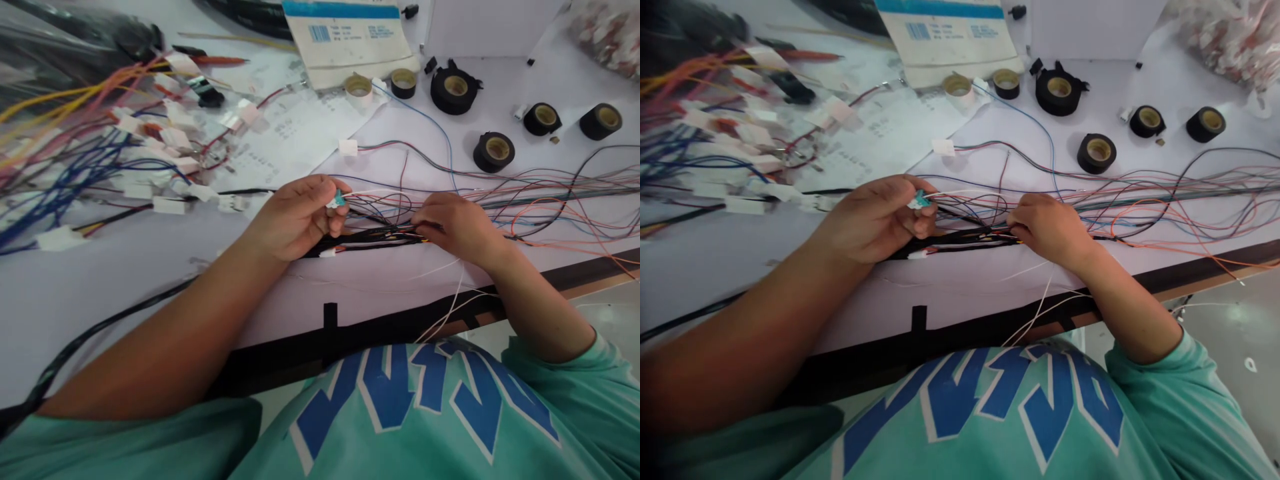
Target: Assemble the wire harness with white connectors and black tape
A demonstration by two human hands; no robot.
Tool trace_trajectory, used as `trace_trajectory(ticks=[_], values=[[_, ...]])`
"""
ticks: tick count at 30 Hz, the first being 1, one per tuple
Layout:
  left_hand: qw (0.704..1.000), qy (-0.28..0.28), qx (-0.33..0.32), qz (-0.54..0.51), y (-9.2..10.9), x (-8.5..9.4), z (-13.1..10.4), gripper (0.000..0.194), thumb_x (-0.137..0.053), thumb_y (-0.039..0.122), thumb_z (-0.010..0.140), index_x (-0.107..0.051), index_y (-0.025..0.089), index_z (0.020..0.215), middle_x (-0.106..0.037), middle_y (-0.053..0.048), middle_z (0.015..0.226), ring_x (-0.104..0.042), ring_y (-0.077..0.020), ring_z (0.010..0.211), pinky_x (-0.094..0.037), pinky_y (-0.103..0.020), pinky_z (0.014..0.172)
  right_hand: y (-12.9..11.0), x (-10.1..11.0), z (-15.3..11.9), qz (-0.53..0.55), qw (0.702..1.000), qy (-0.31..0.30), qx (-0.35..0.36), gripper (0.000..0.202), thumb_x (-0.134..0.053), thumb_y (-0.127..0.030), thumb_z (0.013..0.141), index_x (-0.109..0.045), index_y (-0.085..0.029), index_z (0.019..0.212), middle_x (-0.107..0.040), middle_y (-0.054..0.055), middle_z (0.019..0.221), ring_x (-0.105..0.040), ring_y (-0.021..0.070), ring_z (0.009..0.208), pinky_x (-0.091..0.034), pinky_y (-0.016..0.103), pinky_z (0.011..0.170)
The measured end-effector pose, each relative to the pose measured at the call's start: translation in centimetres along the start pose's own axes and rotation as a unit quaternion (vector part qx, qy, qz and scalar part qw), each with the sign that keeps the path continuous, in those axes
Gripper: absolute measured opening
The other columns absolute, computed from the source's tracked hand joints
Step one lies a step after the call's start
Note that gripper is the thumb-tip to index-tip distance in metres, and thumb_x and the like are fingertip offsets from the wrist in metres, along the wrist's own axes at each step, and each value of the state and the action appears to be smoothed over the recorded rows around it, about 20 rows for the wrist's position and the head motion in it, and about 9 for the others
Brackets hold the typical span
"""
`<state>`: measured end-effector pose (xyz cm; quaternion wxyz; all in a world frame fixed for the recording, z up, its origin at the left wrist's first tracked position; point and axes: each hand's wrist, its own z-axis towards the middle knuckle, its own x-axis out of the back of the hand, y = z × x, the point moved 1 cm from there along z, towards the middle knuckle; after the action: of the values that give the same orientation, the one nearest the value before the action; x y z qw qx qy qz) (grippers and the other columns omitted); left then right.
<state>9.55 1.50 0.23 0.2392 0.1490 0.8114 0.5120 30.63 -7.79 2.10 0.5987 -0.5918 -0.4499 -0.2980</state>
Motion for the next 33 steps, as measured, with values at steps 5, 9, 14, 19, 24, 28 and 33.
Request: trace_trajectory(ticks=[5, 9, 14, 19, 24, 28, 33], values=[[1.0, -0.009, -0.003, 0.001, 0.1, 0.0, -0.1, 0.023, -0.079, 0.037, 0.067, -0.062, 0.02, 0.072, -0.053, 0.004, 0.055, -0.047, -0.0075, 0.041, -0.038, -0.022, 0.041, -0.3, -0.1, 0.3, 0.05, 0.998, 0.012, -0.023, 0.018, -0.048, -0.014, 0.079, -0.063, -0.017, 0.071, -0.062, 0.005, 0.08, -0.051, 0.0145, 0.075, -0.033, 0.026, 0.064], [1.0, -0.014, -0.008, -0.006, 0.0, 0.1, -0.1, 0.028, -0.082, 0.038, 0.062, -0.063, 0.02, 0.072, -0.053, 0.004, 0.055, -0.048, -0.0073, 0.041, -0.037, -0.021, 0.041, -0.1, -0.1, 0.6, 0.1, 0.995, 0.007, -0.03, 0.015, -0.047, -0.015, 0.076, -0.059, -0.017, 0.068, -0.059, 0.002, 0.074, -0.048, 0.0121, 0.069, -0.033, 0.025, 0.063], [1.0, -0.006, -0.011, 0.016, 0.0, 0.0, 0.0, 0.028, -0.081, 0.042, 0.064, -0.062, 0.022, 0.071, -0.053, 0.003, 0.055, -0.047, -0.0078, 0.041, -0.037, -0.023, 0.042, 0.0, 0.1, 0.8, 0.111, 0.992, -0.006, -0.055, 0.016, -0.046, -0.018, 0.076, -0.06, -0.017, 0.069, -0.059, 0.001, 0.072, -0.047, 0.0119, 0.067, -0.032, 0.026, 0.063], [1.0, -0.01, -0.003, 0.004, 0.2, -0.2, 0.0, 0.043, -0.089, 0.048, 0.05, -0.063, 0.021, 0.07, -0.054, 0.006, 0.053, -0.047, -0.0073, 0.04, -0.035, -0.024, 0.041, -0.1, -0.2, 0.9, 0.09, 0.993, -0.007, -0.074, 0.016, -0.045, -0.016, 0.077, -0.061, -0.018, 0.071, -0.062, 0.002, 0.078, -0.049, 0.0133, 0.07, -0.032, 0.026, 0.063], [1.0, -0.004, 0.006, 0.007, 0.4, -0.3, -0.1, 0.049, -0.091, 0.052, 0.045, -0.062, 0.021, 0.07, -0.055, 0.007, 0.051, -0.048, -0.0067, 0.039, -0.035, -0.025, 0.041, -0.2, -0.5, 1.0, 0.069, 0.994, 0.004, -0.084, 0.018, -0.043, -0.013, 0.077, -0.06, -0.018, 0.072, -0.064, 0.004, 0.082, -0.05, 0.0142, 0.074, -0.032, 0.026, 0.065], [1.0, -0.005, -0.002, 0.024, 0.3, -0.3, -0.1, 0.044, -0.088, 0.05, 0.05, -0.061, 0.022, 0.071, -0.053, 0.006, 0.053, -0.048, -0.0079, 0.04, -0.035, -0.026, 0.043, -0.1, -0.4, 1.0, 0.094, 0.992, -0.001, -0.082, 0.016, -0.043, -0.013, 0.075, -0.058, -0.017, 0.07, -0.063, 0.003, 0.081, -0.05, 0.0133, 0.073, -0.033, 0.025, 0.065], [0.995, 0.01, -0.044, 0.087, -0.2, -0.3, -0.4, 0.028, -0.074, 0.048, 0.07, -0.059, 0.025, 0.076, -0.052, 0.003, 0.058, -0.047, -0.0107, 0.043, -0.036, -0.029, 0.045, 0.1, 0.1, 0.8, 0.141, 0.989, -0.002, -0.046, 0.015, -0.043, -0.017, 0.076, -0.056, -0.017, 0.068, -0.06, 0.0, 0.073, -0.048, 0.011, 0.067, -0.033, 0.024, 0.063]])
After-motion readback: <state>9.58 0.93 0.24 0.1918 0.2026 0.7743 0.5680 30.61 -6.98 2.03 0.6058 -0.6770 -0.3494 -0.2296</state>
